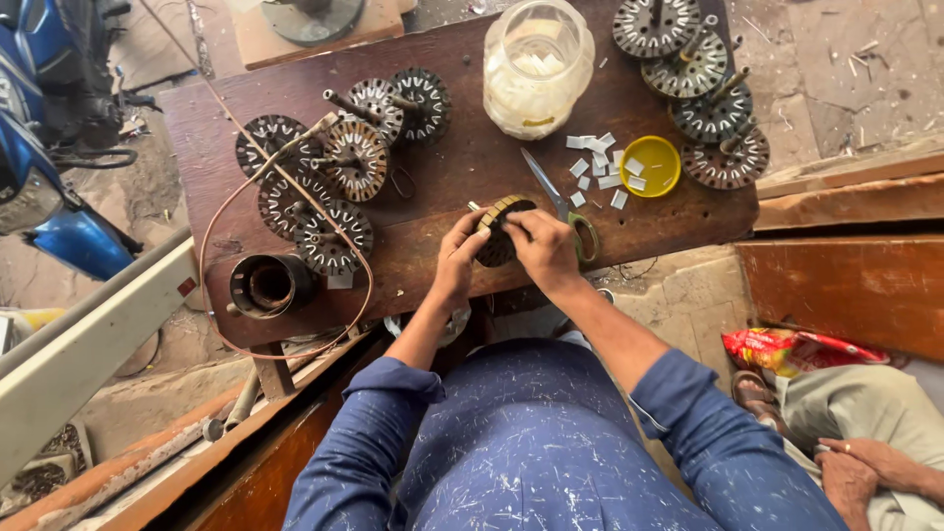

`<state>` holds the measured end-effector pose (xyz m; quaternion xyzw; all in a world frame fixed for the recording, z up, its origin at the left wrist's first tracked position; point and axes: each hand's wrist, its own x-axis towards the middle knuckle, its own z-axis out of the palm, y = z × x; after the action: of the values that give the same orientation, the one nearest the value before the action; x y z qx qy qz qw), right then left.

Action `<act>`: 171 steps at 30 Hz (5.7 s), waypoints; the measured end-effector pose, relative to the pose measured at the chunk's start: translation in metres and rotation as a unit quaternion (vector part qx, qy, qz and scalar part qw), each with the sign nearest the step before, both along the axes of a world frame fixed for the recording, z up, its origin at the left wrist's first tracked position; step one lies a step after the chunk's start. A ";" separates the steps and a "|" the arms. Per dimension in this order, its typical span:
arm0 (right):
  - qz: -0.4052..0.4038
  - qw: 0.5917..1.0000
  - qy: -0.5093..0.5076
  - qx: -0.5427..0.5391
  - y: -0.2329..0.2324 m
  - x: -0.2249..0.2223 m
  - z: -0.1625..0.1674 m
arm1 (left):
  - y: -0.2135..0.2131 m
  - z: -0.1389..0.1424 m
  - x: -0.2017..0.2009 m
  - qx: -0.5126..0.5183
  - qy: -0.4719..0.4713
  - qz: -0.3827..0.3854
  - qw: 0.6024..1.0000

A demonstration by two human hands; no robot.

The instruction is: The person assembles small white rectangular pieces into the slots of circular metal motor armatures. They use shears to trim excess material and place the finished armatures on the table.

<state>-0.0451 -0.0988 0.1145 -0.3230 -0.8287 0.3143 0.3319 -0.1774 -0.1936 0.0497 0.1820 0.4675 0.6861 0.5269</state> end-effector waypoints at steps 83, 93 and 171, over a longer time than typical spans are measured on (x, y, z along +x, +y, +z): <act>-0.005 0.847 -0.034 -0.530 -0.032 0.092 -0.013 | 0.033 0.062 -0.009 -0.049 0.057 0.004 0.997; 0.075 0.940 -0.129 -0.307 -0.023 0.062 0.045 | 0.031 0.076 -0.007 -0.029 0.029 -0.041 0.998; 0.103 0.987 -0.107 0.058 0.002 -0.019 0.015 | 0.000 0.000 0.016 0.003 -0.052 0.110 0.993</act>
<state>-0.0645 -0.0969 0.1292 -0.2479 -0.9049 0.2623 0.2254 -0.1611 -0.1934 0.0501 0.0949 0.4547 0.7499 0.4711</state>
